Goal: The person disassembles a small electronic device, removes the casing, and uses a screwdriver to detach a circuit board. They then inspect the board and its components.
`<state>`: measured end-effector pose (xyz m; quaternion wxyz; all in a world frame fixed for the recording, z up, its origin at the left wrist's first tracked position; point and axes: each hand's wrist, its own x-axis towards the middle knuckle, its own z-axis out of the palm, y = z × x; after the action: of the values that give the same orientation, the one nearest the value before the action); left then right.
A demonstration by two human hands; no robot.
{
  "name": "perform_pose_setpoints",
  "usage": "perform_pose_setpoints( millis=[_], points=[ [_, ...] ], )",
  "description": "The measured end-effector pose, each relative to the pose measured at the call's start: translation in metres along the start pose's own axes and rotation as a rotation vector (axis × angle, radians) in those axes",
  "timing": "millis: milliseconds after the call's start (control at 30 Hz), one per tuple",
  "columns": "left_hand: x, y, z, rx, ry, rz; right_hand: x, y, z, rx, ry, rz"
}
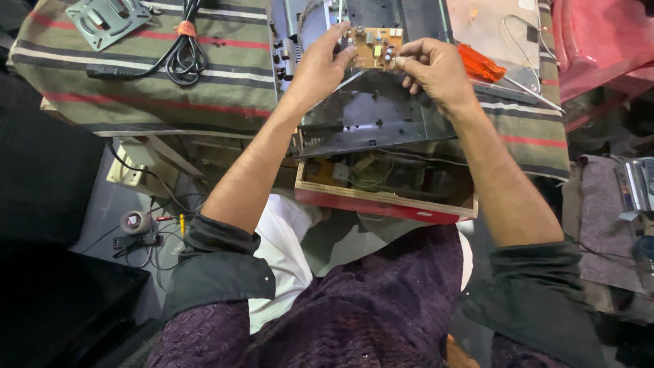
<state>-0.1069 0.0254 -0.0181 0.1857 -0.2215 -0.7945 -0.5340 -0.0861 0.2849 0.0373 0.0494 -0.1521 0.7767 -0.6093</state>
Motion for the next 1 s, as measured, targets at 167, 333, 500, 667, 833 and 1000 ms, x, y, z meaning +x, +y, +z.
perform_pose_setpoints(
  millis=[167, 333, 500, 667, 833, 1000],
  points=[
    [-0.004, 0.0, 0.0, -0.027, 0.033, -0.052, -0.002, -0.005, 0.005, 0.01, 0.016, -0.01],
    [-0.007, 0.006, -0.007, -0.047, 0.077, 0.036, 0.002, -0.01, 0.01, -0.077, -0.017, -0.107],
    [-0.009, 0.008, -0.009, -0.112, 0.059, -0.033, 0.006, -0.014, 0.019, -0.172, 0.013, -0.076],
    [-0.007, 0.003, -0.008, -0.163, 0.084, 0.022, 0.01, -0.015, 0.025, -0.086, 0.047, -0.035],
    [-0.006, -0.001, -0.006, -0.19, 0.056, -0.066, 0.018, -0.012, 0.025, 0.017, 0.133, 0.043],
    [-0.006, 0.0, -0.007, -0.215, 0.05, -0.106, 0.02, -0.01, 0.026, 0.038, 0.126, 0.048]
  ],
)
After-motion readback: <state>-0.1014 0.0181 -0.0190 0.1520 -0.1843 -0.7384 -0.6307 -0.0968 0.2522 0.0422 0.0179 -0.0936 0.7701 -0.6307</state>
